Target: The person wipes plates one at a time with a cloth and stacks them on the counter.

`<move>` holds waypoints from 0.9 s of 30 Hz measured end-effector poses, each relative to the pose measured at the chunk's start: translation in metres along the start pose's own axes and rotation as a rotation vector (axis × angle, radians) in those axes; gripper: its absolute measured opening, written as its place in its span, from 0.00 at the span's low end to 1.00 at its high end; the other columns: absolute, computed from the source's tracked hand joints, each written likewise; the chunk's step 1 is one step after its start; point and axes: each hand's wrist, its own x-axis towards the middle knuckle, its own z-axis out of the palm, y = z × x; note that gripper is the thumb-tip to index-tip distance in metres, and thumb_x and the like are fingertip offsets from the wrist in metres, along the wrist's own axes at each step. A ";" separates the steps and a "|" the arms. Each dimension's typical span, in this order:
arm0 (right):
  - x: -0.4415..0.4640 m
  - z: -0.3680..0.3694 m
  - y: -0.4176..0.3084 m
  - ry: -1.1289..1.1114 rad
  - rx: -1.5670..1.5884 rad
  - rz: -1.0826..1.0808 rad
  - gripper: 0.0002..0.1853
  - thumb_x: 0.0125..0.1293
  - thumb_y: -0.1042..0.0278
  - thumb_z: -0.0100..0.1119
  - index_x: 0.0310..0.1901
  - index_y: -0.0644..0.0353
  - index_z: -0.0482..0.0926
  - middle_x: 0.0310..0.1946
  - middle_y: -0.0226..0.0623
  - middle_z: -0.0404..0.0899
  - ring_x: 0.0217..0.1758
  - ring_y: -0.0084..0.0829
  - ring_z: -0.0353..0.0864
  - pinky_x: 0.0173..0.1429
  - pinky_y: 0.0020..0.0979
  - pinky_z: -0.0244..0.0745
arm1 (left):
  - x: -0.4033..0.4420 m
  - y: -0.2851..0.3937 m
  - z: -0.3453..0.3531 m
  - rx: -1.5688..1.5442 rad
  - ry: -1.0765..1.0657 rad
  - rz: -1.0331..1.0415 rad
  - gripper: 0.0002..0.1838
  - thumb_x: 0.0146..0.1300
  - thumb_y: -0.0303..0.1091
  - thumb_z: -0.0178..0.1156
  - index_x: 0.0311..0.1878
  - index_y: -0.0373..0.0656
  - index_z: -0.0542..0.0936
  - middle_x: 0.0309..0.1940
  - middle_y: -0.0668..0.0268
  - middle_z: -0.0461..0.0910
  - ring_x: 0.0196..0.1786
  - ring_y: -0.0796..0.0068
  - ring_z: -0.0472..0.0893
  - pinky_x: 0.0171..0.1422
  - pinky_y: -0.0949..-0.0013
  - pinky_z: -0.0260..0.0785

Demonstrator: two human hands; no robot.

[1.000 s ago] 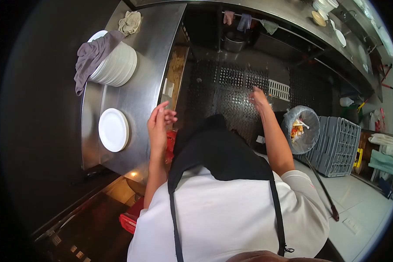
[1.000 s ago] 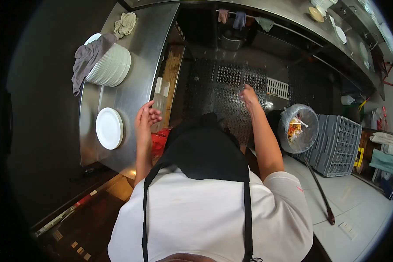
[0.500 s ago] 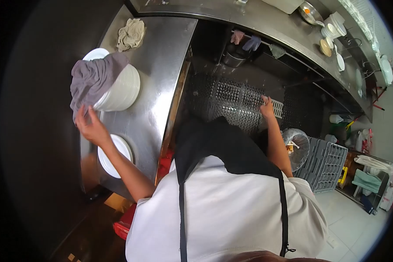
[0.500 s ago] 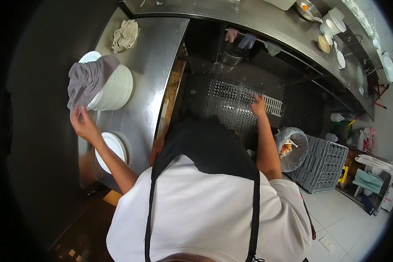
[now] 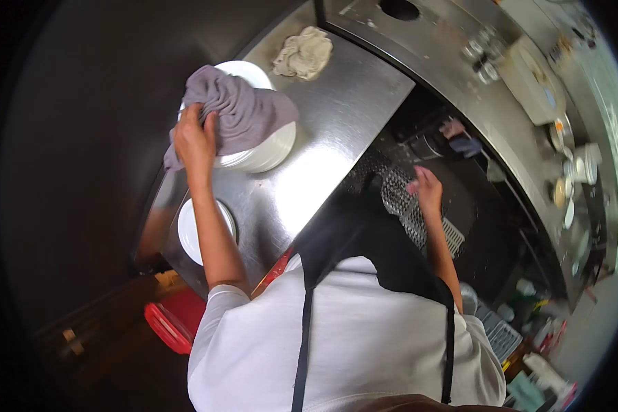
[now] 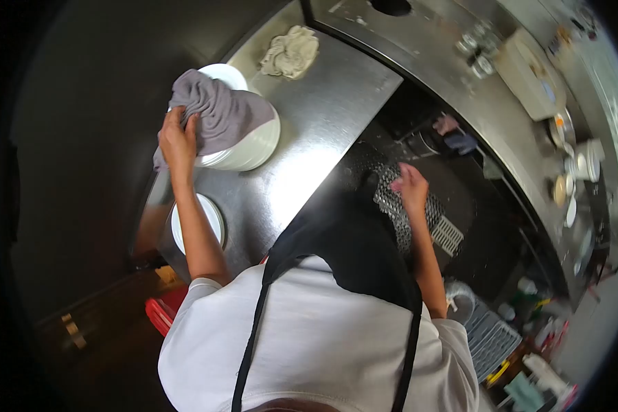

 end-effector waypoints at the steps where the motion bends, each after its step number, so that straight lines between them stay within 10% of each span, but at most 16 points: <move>1: 0.009 0.034 -0.040 -0.070 0.012 -0.109 0.14 0.78 0.67 0.57 0.57 0.67 0.82 0.34 0.37 0.86 0.35 0.23 0.85 0.39 0.25 0.80 | 0.000 0.006 0.002 -0.089 0.027 -0.092 0.17 0.65 0.38 0.68 0.51 0.38 0.83 0.40 0.49 0.85 0.41 0.44 0.84 0.47 0.52 0.75; 5: 0.022 0.172 -0.217 -0.294 -0.225 -0.875 0.24 0.70 0.59 0.66 0.64 0.58 0.78 0.62 0.50 0.79 0.64 0.46 0.80 0.66 0.42 0.75 | -0.015 0.063 -0.001 -0.374 -0.107 -0.431 0.16 0.69 0.39 0.65 0.52 0.39 0.84 0.39 0.49 0.86 0.42 0.49 0.86 0.53 0.52 0.75; 7: 0.008 0.224 -0.284 -0.475 -0.268 -1.191 0.28 0.67 0.52 0.67 0.65 0.55 0.78 0.65 0.48 0.77 0.73 0.52 0.69 0.75 0.49 0.64 | -0.026 0.074 0.009 -0.232 0.067 -0.075 0.16 0.71 0.38 0.62 0.55 0.39 0.83 0.48 0.50 0.85 0.53 0.52 0.84 0.66 0.52 0.71; 9: 0.016 0.274 -0.289 -0.649 -0.484 -1.509 0.30 0.66 0.48 0.66 0.67 0.50 0.78 0.68 0.48 0.75 0.76 0.49 0.67 0.78 0.51 0.60 | -0.039 0.070 0.003 -0.024 0.170 -0.204 0.16 0.72 0.36 0.60 0.58 0.38 0.82 0.57 0.49 0.83 0.61 0.51 0.80 0.72 0.54 0.66; 15: 0.056 0.352 -0.288 -0.772 -0.721 -1.672 0.19 0.65 0.55 0.63 0.55 0.51 0.85 0.59 0.43 0.81 0.67 0.45 0.76 0.68 0.49 0.69 | -0.116 0.043 -0.025 0.015 0.289 -0.615 0.20 0.74 0.35 0.57 0.64 0.34 0.78 0.66 0.48 0.76 0.70 0.47 0.74 0.75 0.53 0.63; 21: 0.029 0.416 -0.272 -0.431 -0.714 -1.883 0.13 0.62 0.66 0.59 0.47 0.52 0.85 0.44 0.39 0.82 0.52 0.41 0.80 0.55 0.45 0.72 | -0.155 0.090 0.003 -0.123 0.267 -0.759 0.21 0.75 0.36 0.57 0.65 0.33 0.76 0.66 0.46 0.76 0.70 0.47 0.73 0.75 0.56 0.63; 24: 0.015 0.359 -0.289 -1.146 -0.522 -1.852 0.14 0.60 0.67 0.59 0.48 0.51 0.85 0.46 0.38 0.82 0.54 0.40 0.80 0.60 0.43 0.73 | -0.168 0.116 0.015 -0.041 0.223 -0.833 0.21 0.75 0.36 0.58 0.64 0.32 0.77 0.66 0.46 0.76 0.70 0.46 0.73 0.75 0.55 0.63; 27: 0.081 0.337 -0.293 -1.208 -0.473 -1.840 0.21 0.57 0.71 0.61 0.54 0.49 0.86 0.58 0.37 0.81 0.64 0.42 0.77 0.68 0.45 0.70 | -0.168 0.149 -0.004 -0.136 0.246 -0.842 0.20 0.75 0.35 0.58 0.63 0.33 0.78 0.66 0.47 0.76 0.71 0.47 0.73 0.75 0.56 0.63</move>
